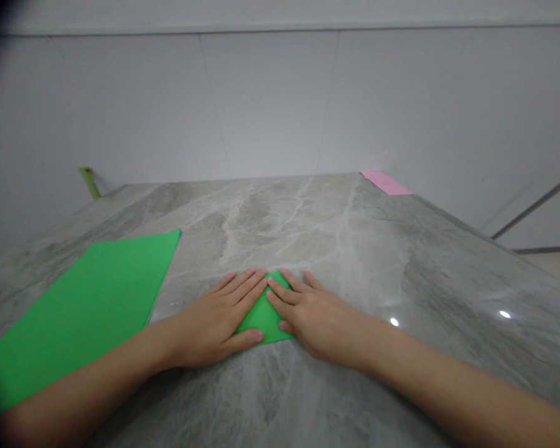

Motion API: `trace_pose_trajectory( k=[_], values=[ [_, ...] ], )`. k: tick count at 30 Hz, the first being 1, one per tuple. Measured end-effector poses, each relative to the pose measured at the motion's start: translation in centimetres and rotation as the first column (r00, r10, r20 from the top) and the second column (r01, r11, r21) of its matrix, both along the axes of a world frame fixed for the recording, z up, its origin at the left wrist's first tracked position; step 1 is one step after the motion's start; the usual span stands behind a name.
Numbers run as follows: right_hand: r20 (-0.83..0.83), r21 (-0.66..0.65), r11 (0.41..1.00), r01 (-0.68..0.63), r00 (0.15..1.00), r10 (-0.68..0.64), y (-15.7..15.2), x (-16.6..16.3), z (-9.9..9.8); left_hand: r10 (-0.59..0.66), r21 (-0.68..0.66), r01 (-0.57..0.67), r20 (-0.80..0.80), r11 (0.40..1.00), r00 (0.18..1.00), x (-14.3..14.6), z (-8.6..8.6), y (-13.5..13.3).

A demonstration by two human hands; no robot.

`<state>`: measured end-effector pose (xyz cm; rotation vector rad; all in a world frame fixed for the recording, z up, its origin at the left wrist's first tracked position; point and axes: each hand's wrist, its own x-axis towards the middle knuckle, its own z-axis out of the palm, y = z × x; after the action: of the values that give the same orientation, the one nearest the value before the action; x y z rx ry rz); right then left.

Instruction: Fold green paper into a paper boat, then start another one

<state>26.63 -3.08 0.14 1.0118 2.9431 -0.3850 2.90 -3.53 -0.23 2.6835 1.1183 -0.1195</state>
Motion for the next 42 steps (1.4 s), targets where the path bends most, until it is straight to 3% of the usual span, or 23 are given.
trace_pose_trajectory(
  k=[4,10,13,17,21,27,33,36,42],
  values=[
    [0.004,-0.052,0.999,0.0,1.0,0.001,0.1,0.5,1.2,-0.037,-0.091,0.037,0.001,0.995,0.999,-0.8,0.5,0.5],
    [-0.008,-0.014,0.998,-0.059,0.998,0.058,-0.5,0.4,2.0,-0.194,-0.205,0.197,0.032,0.959,0.98,-2.4,1.6,1.8],
    [-0.043,0.091,0.995,-0.025,0.999,0.029,-0.3,0.3,1.3,-0.159,-0.169,0.164,0.045,0.972,0.986,-2.3,1.5,1.4],
    [-0.096,0.281,0.953,0.11,0.992,-0.086,0.9,0.5,0.4,-0.005,-0.014,0.005,0.02,1.0,1.0,-1.2,1.2,0.2],
    [-0.141,0.346,0.911,0.222,0.973,-0.184,2.1,0.7,-0.1,-0.045,0.032,0.045,0.013,0.998,0.999,-0.1,1.1,-0.2],
    [-0.133,0.328,0.908,0.26,0.964,-0.229,2.1,0.1,0.3,-0.121,-0.003,0.121,0.033,0.993,0.992,0.3,0.9,0.0],
    [0.019,0.17,0.981,0.095,0.995,-0.1,1.1,-0.2,1.4,-0.085,-0.007,0.087,0.118,0.996,0.989,0.1,0.4,-0.2],
    [0.03,0.111,0.988,0.104,0.994,-0.108,1.0,0.1,1.6,-0.114,0.002,0.114,0.108,0.993,0.988,0.1,0.5,-0.2],
    [0.059,0.128,0.985,0.115,0.991,-0.123,0.7,0.8,2.6,-0.137,0.002,0.138,0.096,0.99,0.986,0.0,0.6,0.0]
  ],
)
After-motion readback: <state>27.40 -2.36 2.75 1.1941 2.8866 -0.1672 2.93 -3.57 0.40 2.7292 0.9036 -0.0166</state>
